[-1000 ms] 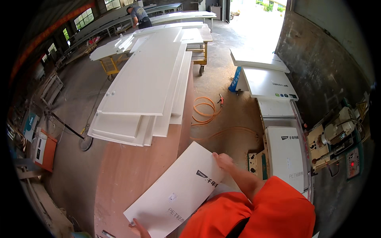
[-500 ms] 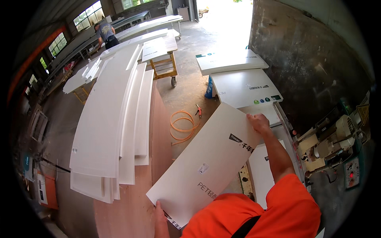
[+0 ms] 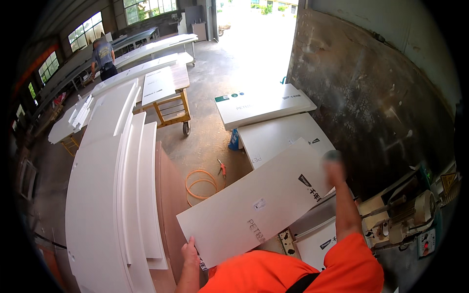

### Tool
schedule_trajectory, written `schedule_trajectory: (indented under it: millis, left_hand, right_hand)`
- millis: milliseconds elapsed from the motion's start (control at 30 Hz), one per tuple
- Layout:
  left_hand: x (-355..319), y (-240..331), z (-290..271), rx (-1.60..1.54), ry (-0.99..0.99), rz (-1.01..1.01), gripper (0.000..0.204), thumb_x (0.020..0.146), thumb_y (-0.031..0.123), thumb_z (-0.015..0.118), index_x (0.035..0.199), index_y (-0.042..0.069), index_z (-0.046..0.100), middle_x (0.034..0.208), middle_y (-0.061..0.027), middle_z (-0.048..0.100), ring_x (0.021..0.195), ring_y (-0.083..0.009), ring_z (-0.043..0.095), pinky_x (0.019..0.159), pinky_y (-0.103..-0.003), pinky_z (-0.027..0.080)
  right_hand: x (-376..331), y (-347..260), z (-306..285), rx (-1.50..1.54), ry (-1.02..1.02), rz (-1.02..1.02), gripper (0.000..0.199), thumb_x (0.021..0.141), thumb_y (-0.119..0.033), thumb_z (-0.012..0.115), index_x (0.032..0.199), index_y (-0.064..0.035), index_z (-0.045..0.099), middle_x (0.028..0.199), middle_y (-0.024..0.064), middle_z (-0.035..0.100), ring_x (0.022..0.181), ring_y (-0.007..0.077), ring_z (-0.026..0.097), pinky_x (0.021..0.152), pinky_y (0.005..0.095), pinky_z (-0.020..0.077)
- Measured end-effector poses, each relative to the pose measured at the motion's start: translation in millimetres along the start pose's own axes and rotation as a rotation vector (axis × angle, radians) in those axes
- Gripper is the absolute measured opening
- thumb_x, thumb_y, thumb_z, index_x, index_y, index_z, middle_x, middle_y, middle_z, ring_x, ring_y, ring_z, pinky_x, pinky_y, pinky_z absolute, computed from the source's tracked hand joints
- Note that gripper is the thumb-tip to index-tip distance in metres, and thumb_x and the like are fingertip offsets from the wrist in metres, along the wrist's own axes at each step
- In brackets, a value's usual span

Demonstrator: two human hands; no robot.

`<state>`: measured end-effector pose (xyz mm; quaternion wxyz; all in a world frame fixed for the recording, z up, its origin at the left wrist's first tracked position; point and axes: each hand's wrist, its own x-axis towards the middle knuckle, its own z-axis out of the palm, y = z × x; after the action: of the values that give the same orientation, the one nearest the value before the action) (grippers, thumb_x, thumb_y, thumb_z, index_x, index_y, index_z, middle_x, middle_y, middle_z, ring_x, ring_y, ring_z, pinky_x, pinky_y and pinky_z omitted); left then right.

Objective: The person wipes the surface of white rectangular panels with a cloth. They handle the panels one at a time, wiping both sides, and then stack them on a nearby table.

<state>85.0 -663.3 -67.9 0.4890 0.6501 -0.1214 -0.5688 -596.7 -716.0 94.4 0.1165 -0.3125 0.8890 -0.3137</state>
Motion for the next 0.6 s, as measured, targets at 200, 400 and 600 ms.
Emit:
schedule_trajectory:
  millis: [200,400,600]
  left_hand:
    - [96,124,138,0.075,-0.172,0.004,0.025,0.097,0.019,0.073,0.092,-0.003,0.061,0.092,-0.0133,0.068,0.08,-0.0209,0.066,0.069,-0.041,0.058]
    - [182,219,203,0.361,-0.09,0.04,0.026,0.098,0.019,0.071,0.096,-0.005,0.063,0.094,-0.0131,0.068,0.081,-0.0217,0.067,0.068,-0.041,0.057]
    - [285,272,282,0.231,-0.084,0.085,0.028,0.101,0.022,0.069,0.098,-0.005,0.065,0.096,-0.0123,0.07,0.083,-0.0225,0.069,0.072,-0.041,0.057]
  right_hand:
    - [100,30,26,-0.185,0.211,-0.158,0.044,0.094,-0.038,0.067,0.087,0.0049,0.073,0.082,0.0228,0.073,0.077,0.0381,0.072,0.071,0.048,0.0521]
    - [134,-74,94,0.048,0.09,0.115,0.04,0.093,-0.032,0.066,0.086,0.0066,0.073,0.084,0.0271,0.072,0.079,0.0411,0.071,0.072,0.0489,0.0522]
    - [269,-93,215,-0.227,0.196,-0.043,0.039,0.091,-0.036,0.061,0.091,0.0005,0.075,0.095,0.024,0.074,0.092,0.0438,0.071,0.082,0.0489,0.0559]
